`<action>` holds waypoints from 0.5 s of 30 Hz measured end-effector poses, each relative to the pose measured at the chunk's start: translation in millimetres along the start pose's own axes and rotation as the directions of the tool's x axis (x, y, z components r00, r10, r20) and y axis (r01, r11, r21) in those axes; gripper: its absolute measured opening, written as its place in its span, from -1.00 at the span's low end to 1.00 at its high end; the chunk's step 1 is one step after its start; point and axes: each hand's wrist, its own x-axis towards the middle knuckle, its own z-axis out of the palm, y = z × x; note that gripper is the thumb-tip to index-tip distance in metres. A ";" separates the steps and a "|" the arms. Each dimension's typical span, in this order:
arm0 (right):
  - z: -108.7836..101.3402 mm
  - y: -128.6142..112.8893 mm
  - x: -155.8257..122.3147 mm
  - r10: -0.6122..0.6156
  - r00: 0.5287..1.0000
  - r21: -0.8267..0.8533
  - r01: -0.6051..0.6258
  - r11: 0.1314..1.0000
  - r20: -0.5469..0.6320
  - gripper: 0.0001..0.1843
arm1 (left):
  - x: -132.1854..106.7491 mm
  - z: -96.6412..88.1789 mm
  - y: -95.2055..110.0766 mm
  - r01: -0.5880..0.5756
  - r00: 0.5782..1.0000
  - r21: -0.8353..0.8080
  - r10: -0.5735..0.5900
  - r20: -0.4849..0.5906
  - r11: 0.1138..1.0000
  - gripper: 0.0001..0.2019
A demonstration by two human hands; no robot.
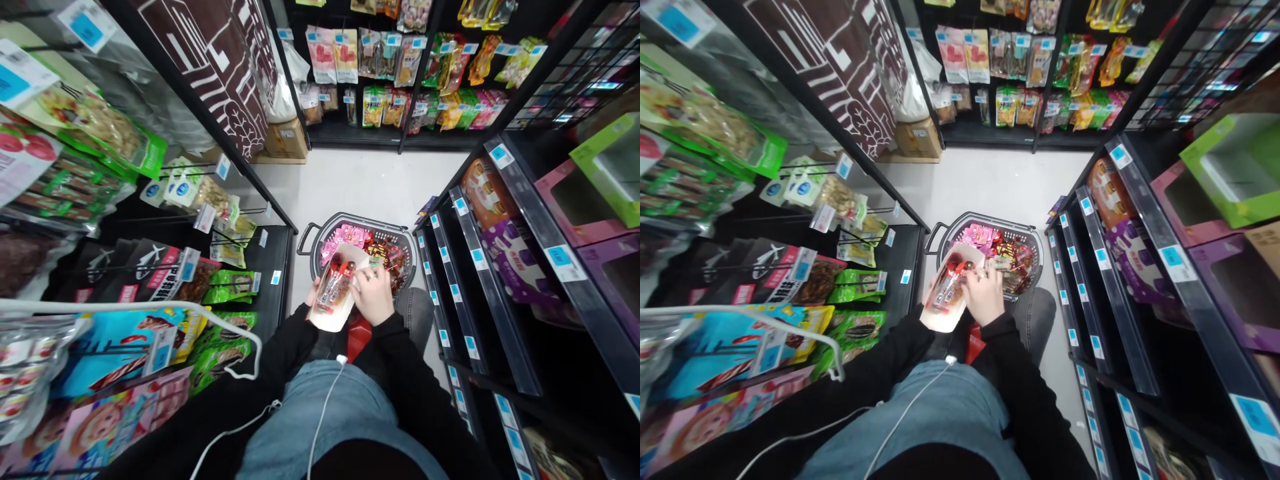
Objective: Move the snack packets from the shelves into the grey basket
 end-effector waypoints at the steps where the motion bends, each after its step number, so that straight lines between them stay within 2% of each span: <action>1: 1.9 -11.2 2.8 0.032 0.999 -0.088 -0.029 0.996 0.032 -0.61 | -0.9 -3.4 1.8 0.030 1.000 -0.014 -0.030 0.003 0.999 -0.38; 3: 9.0 -26.6 9.2 0.124 0.989 -0.208 -0.105 0.973 0.083 -0.42 | -2.4 -13.7 7.9 0.147 0.989 -0.031 -0.146 0.036 0.989 -0.41; 5: 19.3 -35.1 14.7 0.201 0.972 -0.259 -0.164 0.952 0.123 -0.31 | -3.7 -27.7 15.2 0.263 0.963 -0.026 -0.261 0.060 0.964 -0.44; 8: 32.7 -41.3 18.9 0.286 0.950 -0.275 -0.243 0.930 0.128 -0.34 | -5.8 -47.9 22.8 0.299 0.954 0.021 -0.299 -0.028 0.954 -0.40; 10: 34.6 -43.7 19.3 0.333 0.936 -0.277 -0.293 0.915 0.110 -0.40 | -6.6 -54.1 24.7 0.315 0.944 0.040 -0.309 -0.113 0.948 -0.35; 12: 29.3 -44.3 18.0 0.362 0.927 -0.267 -0.326 0.907 0.098 -0.49 | -6.3 -50.7 24.7 0.325 0.938 0.010 -0.321 -0.128 0.946 -0.33; 15: 10.9 -37.8 11.9 0.412 0.911 -0.195 -0.397 0.897 0.038 -0.65 | -4.5 -27.7 20.7 0.312 0.950 -0.069 -0.313 -0.013 0.948 -0.37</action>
